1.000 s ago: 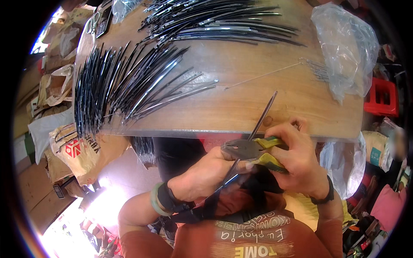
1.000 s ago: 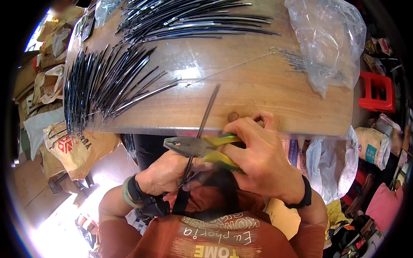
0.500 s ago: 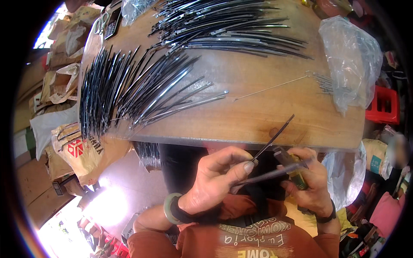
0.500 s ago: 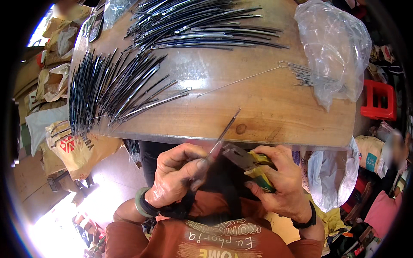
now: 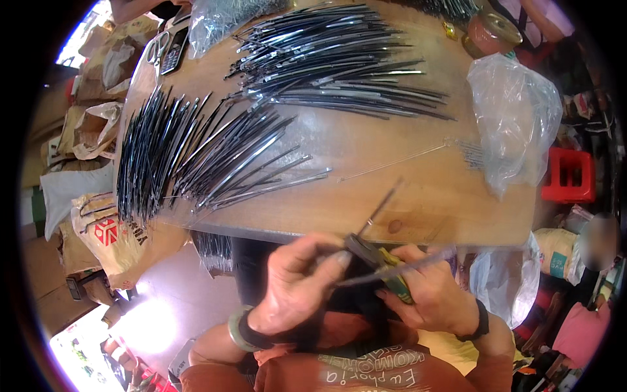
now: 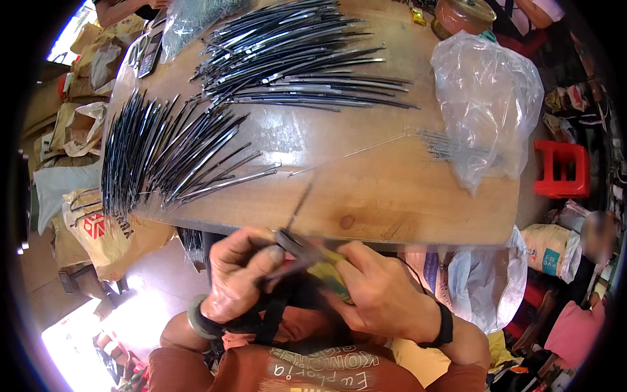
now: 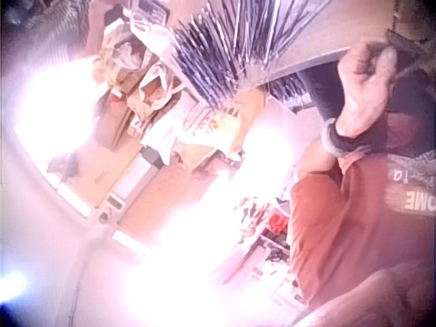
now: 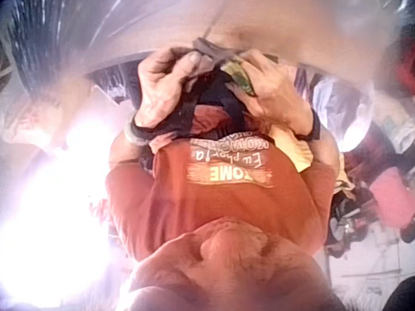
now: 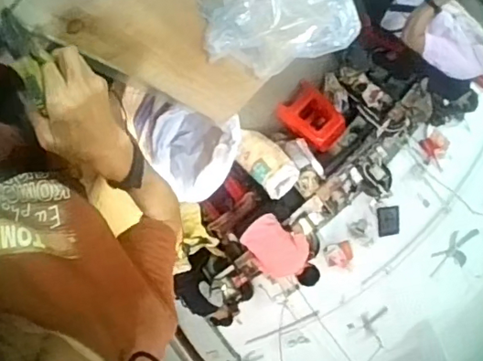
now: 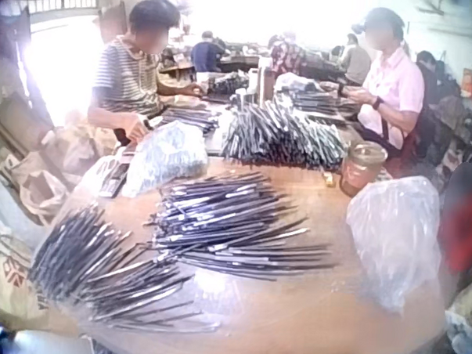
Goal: The person uses pliers to bend and join multiple thin metal rods together, picking them up from a pile and securing them into a branched structure.
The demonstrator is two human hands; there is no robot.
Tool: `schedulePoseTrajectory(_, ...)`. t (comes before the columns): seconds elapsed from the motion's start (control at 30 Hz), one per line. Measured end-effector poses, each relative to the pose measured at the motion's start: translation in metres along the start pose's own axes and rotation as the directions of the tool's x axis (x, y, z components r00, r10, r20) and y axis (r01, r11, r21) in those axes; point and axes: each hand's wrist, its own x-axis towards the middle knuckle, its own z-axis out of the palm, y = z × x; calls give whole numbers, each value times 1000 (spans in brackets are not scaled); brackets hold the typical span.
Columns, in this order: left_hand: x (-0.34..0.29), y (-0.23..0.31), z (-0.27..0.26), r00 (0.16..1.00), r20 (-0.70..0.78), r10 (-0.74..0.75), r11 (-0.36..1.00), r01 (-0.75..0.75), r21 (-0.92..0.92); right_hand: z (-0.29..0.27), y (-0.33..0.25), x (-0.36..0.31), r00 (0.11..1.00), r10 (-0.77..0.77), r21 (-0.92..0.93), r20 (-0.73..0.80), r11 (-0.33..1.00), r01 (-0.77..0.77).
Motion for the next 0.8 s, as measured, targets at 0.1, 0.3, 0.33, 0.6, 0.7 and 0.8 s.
schedulePoseTrajectory(0.1, 15, 18, -10, 998, 5, -61, 985, 61, -159, -1, 5, 20, 1000, -17, 113, 0, 993, 17)
schedulePoseTrajectory(0.3, -4, 21, -24, 999, -43, 22, 997, -26, -76, 6, -11, 29, 998, -32, 142, 63, 990, 23)
schedulePoseTrajectory(0.33, -5, 20, -26, 999, -51, 9, 996, -13, -87, 7, -13, 30, 996, -10, 146, 87, 989, -3)
schedulePoseTrajectory(0.6, 43, 52, -89, 764, -340, 548, 787, -334, 519, -3, 24, 73, 976, -72, -270, -206, 963, 14)
schedulePoseTrajectory(0.7, 63, 55, -125, 622, -58, 781, 296, -287, 911, 12, 27, 80, 978, -113, -447, -177, 894, 22)
schedulePoseTrajectory(0.8, 51, 64, -116, 652, 159, 741, -132, -91, 987, 28, 26, 55, 978, -176, -490, -113, 866, 99)
